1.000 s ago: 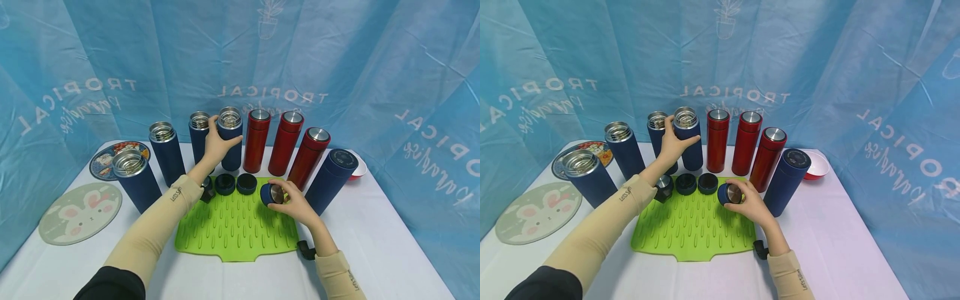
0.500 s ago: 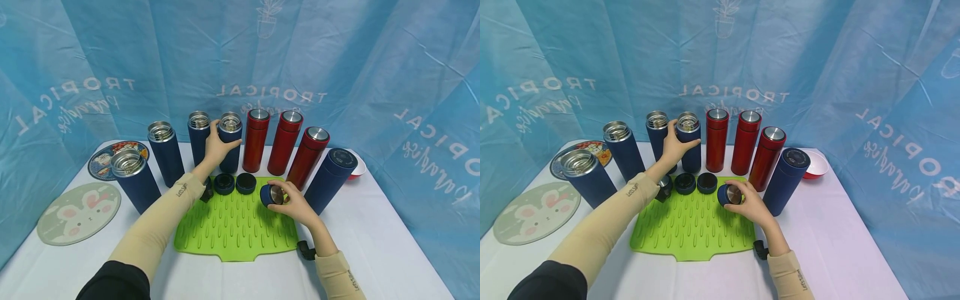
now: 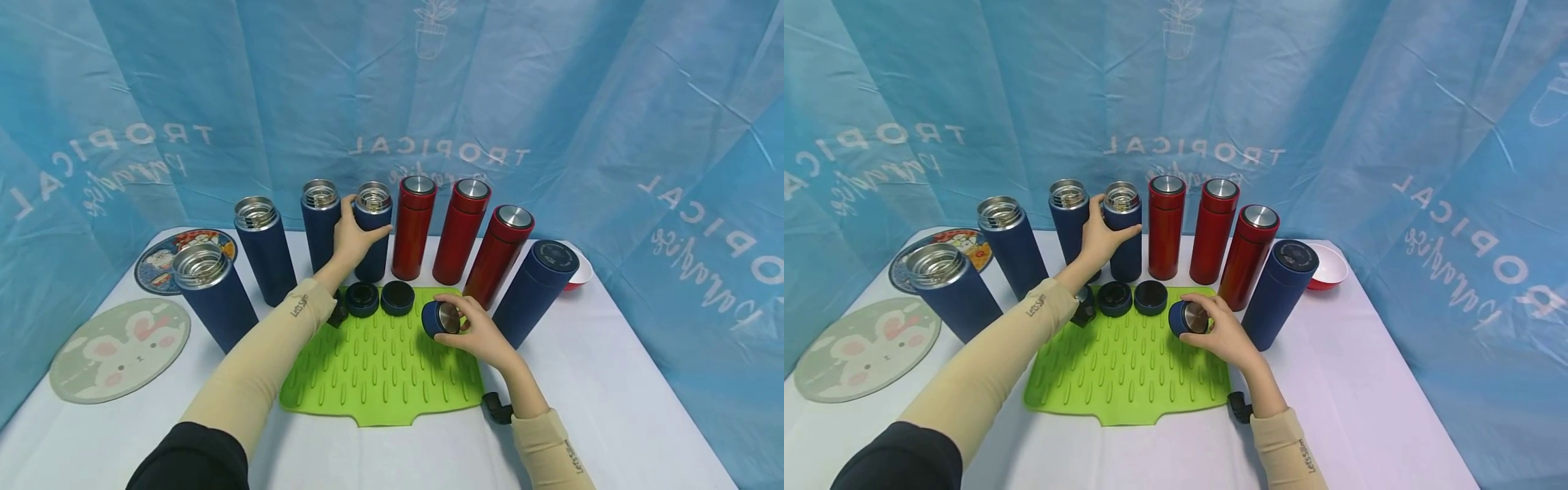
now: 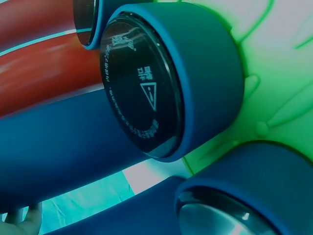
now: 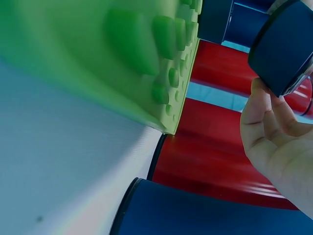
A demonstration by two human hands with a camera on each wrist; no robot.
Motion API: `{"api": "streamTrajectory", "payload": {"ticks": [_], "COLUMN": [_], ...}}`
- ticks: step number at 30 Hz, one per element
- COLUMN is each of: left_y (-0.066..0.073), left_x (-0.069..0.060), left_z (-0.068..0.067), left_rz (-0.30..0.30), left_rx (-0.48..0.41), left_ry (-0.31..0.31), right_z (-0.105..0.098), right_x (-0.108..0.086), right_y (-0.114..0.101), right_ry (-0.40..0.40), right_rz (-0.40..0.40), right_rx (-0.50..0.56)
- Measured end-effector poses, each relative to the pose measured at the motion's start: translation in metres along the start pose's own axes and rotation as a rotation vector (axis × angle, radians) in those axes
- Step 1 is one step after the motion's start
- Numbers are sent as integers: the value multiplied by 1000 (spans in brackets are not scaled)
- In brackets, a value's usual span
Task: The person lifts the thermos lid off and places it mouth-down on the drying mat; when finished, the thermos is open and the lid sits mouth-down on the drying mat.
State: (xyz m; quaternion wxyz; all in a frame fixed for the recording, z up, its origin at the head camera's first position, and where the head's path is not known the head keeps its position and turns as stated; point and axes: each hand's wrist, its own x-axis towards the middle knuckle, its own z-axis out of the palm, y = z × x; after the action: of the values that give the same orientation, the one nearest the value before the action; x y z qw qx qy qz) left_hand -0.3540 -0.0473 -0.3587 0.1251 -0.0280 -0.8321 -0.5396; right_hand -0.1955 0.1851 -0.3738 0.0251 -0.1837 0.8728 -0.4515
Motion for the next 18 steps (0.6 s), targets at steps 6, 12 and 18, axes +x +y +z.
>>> {"api": "streamTrajectory", "payload": {"ticks": [6, 12, 18], "left_y": [1, 1, 0], "left_x": [4, 6, 2], "left_z": [-1, -3, -4], "left_rz": [-25, -44, -42], "left_rx": [-4, -24, -26], "left_ry": [-19, -52, -90], "right_z": [0, 1, 3], "right_x": [0, 0, 5], "right_y": [-1, -2, 16], "right_ry": [-2, -2, 3], "right_rz": [1, 4, 0], "right_rx": [-1, -5, -18]}}
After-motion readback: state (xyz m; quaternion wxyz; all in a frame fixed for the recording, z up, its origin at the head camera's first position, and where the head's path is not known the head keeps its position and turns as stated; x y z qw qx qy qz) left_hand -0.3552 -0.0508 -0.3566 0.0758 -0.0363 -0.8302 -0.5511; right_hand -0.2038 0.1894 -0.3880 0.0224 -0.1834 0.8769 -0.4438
